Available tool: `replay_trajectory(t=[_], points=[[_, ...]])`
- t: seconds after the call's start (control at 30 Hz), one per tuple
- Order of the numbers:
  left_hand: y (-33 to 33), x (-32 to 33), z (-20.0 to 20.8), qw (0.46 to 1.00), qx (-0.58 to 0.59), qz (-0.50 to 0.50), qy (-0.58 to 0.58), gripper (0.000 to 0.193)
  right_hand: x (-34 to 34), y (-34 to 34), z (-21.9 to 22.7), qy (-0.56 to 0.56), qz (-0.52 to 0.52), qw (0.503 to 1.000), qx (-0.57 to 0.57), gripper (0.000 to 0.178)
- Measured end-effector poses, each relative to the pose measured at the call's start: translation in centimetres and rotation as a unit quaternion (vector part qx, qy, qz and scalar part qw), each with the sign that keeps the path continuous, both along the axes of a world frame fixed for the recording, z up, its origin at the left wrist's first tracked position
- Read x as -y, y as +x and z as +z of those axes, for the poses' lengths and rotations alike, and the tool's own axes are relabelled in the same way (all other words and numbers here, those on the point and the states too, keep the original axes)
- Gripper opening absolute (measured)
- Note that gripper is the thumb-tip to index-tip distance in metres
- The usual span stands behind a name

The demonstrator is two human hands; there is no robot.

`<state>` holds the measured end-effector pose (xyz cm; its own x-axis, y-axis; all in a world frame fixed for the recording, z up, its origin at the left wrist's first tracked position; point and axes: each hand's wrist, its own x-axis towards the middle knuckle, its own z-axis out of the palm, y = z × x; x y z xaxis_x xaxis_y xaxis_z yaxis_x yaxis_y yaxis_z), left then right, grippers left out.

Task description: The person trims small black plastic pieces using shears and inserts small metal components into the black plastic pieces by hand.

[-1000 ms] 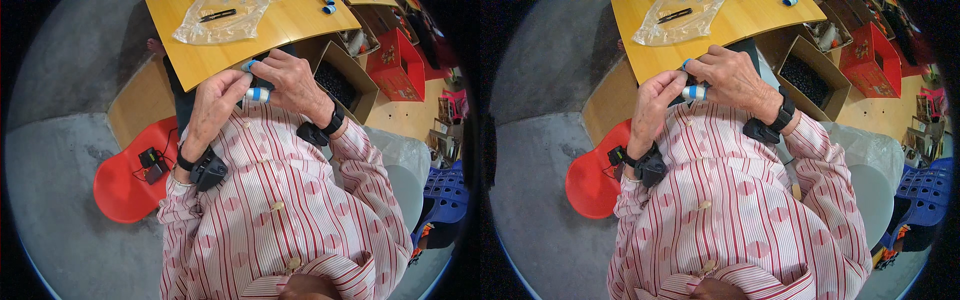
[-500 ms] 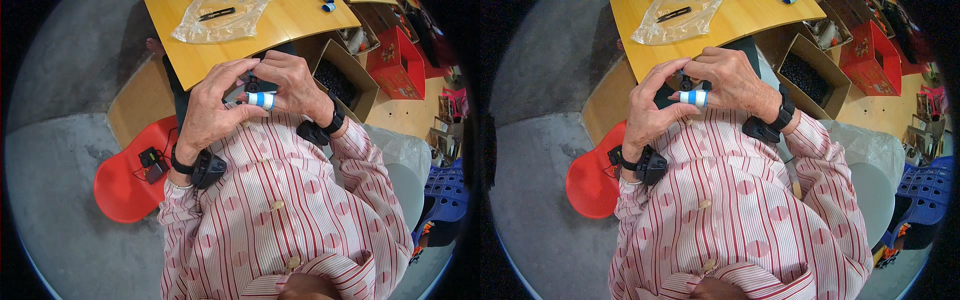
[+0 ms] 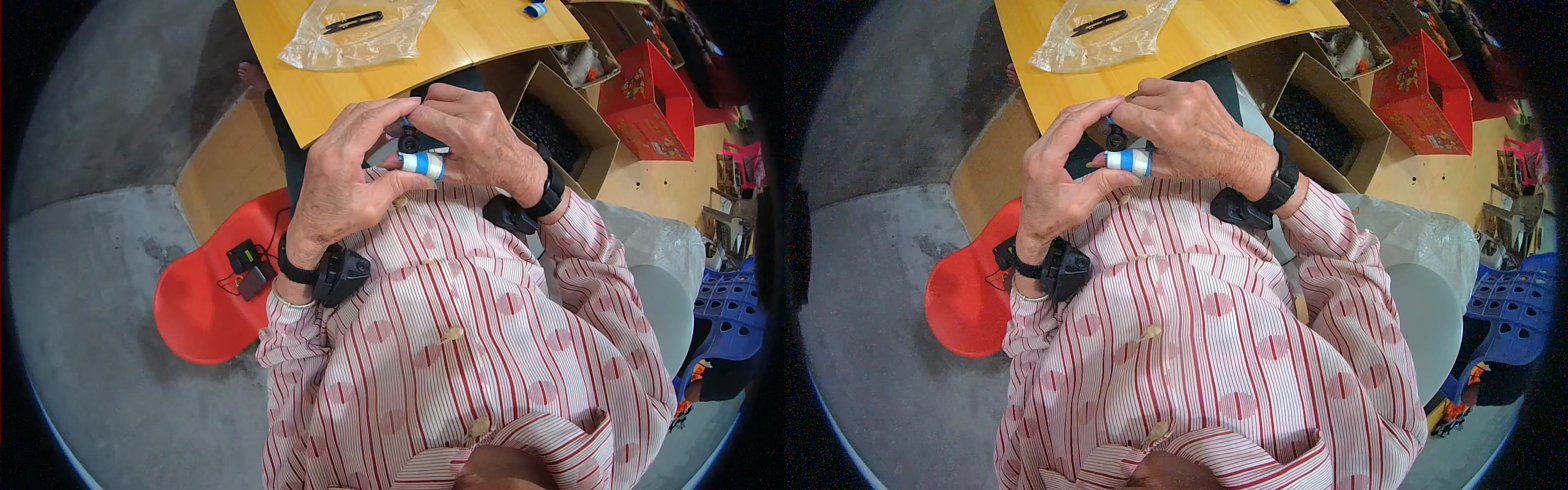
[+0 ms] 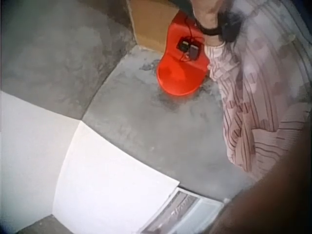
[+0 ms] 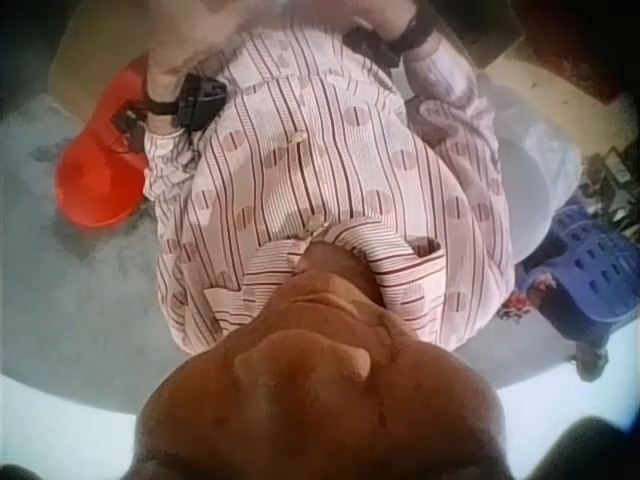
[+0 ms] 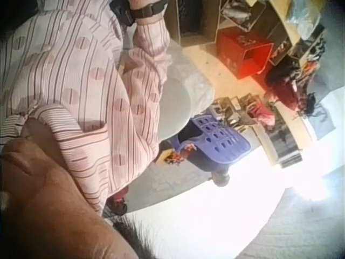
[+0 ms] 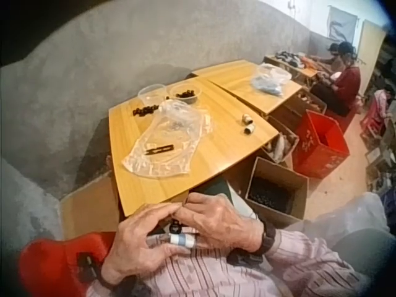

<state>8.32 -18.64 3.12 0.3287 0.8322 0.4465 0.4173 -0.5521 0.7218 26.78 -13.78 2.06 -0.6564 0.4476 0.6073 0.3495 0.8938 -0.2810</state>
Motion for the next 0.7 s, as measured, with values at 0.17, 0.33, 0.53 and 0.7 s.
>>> replay_trajectory(t=[0.17, 0.33, 0.53, 0.7], points=[[-0.04, 0.20, -0.16, 1.000, 0.012, 0.004, 0.006, 0.066, 0.09, 0.01, 0.11, 0.002, 0.001, 1.000, 0.022, 0.042], [-0.10, 0.34, -0.16, 1.000, 0.017, 0.006, -0.001, 0.065, 0.04, 0.09, 0.00, -0.008, 0.024, 0.999, 0.036, 0.038], [-0.18, 0.44, -0.24, 1.000, 0.012, 0.013, 0.001, 0.063, 0.35, -0.07, 0.30, -0.021, 0.050, 0.998, 0.022, 0.035], [-0.50, 0.41, -0.36, 1.000, -0.010, 0.016, 0.005, 0.065, 0.06, 0.03, 0.20, -0.005, 0.027, 0.998, 0.059, 0.036]])
